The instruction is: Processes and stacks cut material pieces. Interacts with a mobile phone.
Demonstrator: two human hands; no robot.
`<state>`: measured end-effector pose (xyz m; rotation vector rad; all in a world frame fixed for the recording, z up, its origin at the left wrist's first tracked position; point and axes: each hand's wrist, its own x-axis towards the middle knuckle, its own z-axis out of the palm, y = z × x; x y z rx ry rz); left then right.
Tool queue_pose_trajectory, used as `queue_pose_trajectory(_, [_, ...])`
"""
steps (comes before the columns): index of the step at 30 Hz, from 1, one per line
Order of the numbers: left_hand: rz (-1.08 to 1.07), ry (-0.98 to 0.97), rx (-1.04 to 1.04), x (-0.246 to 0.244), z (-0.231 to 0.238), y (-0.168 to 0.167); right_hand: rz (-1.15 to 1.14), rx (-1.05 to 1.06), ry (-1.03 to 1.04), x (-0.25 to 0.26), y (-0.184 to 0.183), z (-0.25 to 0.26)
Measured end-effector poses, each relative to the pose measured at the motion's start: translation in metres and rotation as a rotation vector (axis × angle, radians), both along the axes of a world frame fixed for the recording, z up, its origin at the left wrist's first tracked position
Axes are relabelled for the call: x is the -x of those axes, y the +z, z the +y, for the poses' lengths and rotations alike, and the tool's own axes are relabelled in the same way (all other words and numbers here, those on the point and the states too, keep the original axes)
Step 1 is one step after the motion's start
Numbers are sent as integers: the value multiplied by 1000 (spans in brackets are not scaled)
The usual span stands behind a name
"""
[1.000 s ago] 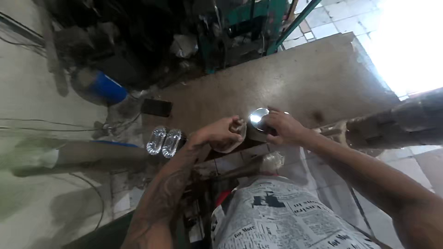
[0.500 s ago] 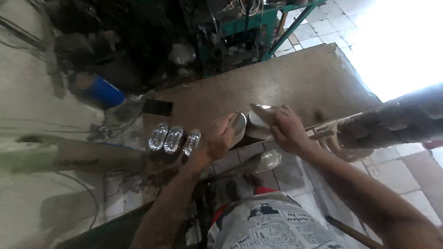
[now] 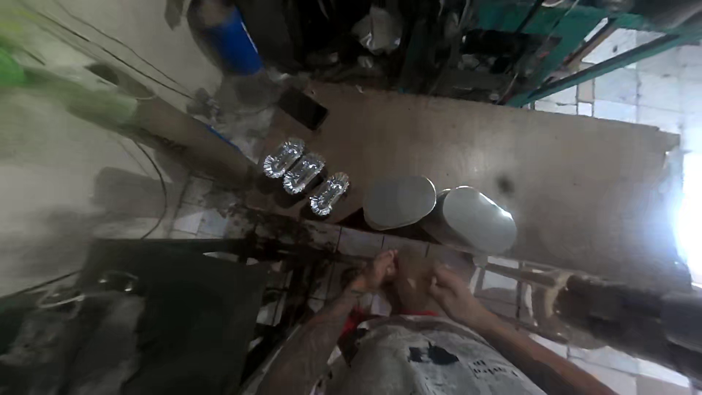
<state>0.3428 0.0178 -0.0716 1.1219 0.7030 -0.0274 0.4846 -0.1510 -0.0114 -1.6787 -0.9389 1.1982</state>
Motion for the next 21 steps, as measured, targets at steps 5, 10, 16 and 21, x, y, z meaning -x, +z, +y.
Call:
queue_pose_trajectory(5, [472,-678,-506,-50,13,-58,-361,728,540,-10,-71,-106])
queue_pose_trajectory(10, [537,-535,-264,-36,22,32,-276,839,397,12,-92,-139])
queue_pose_trajectory(16, [495,-446,-454,35,90,54,-187,887,536,10,-2,-47])
queue_pose_trajectory(21, [189,343,-605,169,123,148,-324,457,609,-1,-70,-61])
